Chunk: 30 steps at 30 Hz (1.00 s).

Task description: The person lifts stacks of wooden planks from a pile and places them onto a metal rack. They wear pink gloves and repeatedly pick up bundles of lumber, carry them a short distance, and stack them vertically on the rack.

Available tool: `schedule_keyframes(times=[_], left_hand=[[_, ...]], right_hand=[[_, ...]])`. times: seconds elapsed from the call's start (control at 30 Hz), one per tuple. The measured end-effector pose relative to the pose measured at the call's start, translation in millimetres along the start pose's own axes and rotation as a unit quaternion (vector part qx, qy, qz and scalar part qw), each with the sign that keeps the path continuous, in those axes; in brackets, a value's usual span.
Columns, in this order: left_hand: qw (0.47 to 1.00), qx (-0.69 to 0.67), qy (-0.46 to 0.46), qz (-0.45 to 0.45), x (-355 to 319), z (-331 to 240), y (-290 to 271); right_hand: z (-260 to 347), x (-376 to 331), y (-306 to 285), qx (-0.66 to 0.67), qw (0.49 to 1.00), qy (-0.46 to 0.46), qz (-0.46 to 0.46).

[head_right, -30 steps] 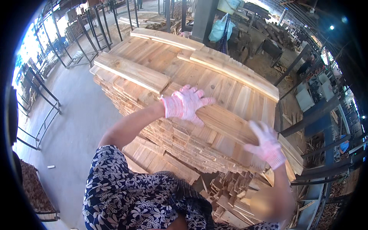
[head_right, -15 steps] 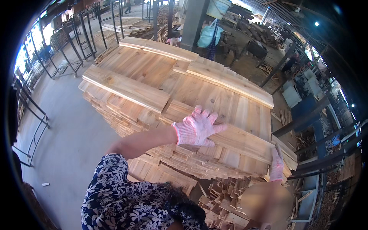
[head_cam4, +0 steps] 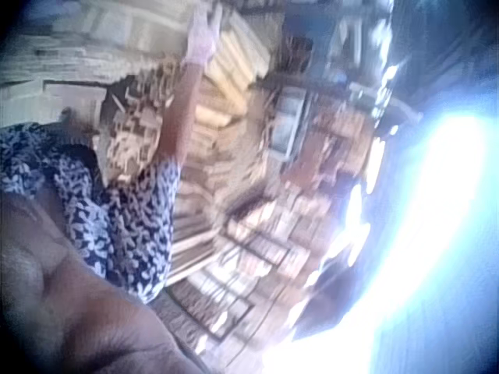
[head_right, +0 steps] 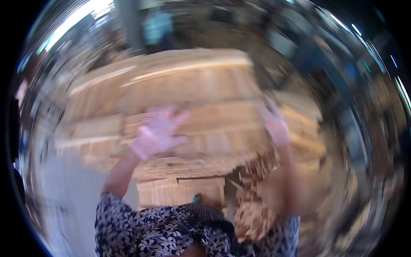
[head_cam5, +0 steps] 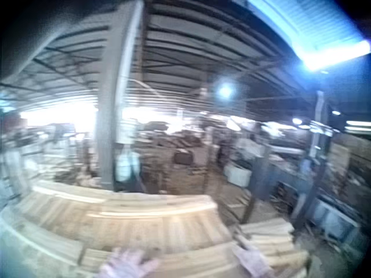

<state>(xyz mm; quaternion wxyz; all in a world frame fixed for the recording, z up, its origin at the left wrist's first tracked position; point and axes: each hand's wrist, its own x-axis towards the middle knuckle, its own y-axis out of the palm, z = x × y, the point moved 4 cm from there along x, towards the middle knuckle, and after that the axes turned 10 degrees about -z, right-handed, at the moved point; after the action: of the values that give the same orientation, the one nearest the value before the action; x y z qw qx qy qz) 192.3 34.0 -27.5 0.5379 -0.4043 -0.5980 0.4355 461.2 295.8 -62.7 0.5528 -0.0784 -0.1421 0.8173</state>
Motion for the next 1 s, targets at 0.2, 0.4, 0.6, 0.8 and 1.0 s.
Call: schedule_keyframes(times=[0.2,0.4,0.6,0.8,1.0], left_hand=[[0.990,0.112,0.012,-0.079,11,-46,-5],[0.887,-0.382,0.257,-0.030,-37,-198,31],[0.777,-0.295,0.502,0.241,-98,-376,132],[0.638,-0.187,0.653,0.362,-157,-475,162],[0.558,-0.150,0.701,0.419,-202,-528,195]], right_hand=[[-40,-33,-62,0.234,0.947,-0.008,-0.220],[-221,-263,-86,-0.002,0.928,0.157,-0.338],[-328,-579,-161,-0.127,0.709,0.310,-0.620],[-273,-800,-264,-0.378,0.468,0.536,-0.593],[-277,-792,-294,-0.358,0.408,0.696,-0.470]])
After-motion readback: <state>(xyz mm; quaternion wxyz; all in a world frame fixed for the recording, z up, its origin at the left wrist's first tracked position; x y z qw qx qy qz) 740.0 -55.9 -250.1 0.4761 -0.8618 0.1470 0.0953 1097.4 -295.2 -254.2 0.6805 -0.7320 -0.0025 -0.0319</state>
